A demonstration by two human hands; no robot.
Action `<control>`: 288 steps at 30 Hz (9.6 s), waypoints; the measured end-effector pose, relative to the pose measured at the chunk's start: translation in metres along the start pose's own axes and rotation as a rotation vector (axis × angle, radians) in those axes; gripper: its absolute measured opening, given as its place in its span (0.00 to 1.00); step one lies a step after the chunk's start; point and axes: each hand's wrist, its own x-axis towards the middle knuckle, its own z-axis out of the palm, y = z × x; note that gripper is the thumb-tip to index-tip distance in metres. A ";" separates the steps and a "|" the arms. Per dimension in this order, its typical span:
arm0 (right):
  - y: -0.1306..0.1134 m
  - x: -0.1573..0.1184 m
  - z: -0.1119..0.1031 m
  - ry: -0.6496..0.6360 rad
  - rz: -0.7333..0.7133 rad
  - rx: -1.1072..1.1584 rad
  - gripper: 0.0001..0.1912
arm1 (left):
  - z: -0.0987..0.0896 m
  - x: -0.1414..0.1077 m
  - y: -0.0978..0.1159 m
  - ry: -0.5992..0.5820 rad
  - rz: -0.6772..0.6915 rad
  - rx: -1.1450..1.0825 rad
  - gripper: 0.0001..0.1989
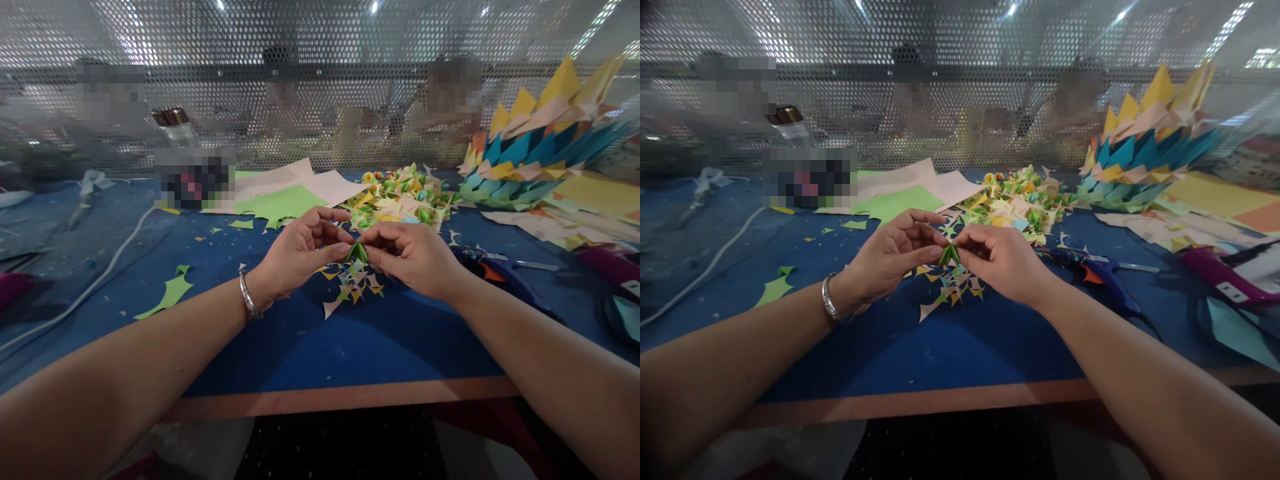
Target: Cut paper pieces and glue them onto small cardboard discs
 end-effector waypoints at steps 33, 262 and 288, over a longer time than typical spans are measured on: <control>-0.006 -0.004 0.003 -0.257 -0.031 0.011 0.12 | -0.015 0.005 0.009 -0.195 -0.565 -0.177 0.08; 0.015 0.002 -0.003 -0.265 -0.236 -0.489 0.08 | 0.011 -0.016 0.007 -0.118 0.167 0.938 0.09; 0.009 0.003 -0.009 -0.310 -0.205 -0.646 0.15 | -0.015 0.000 0.002 -0.294 0.245 0.905 0.07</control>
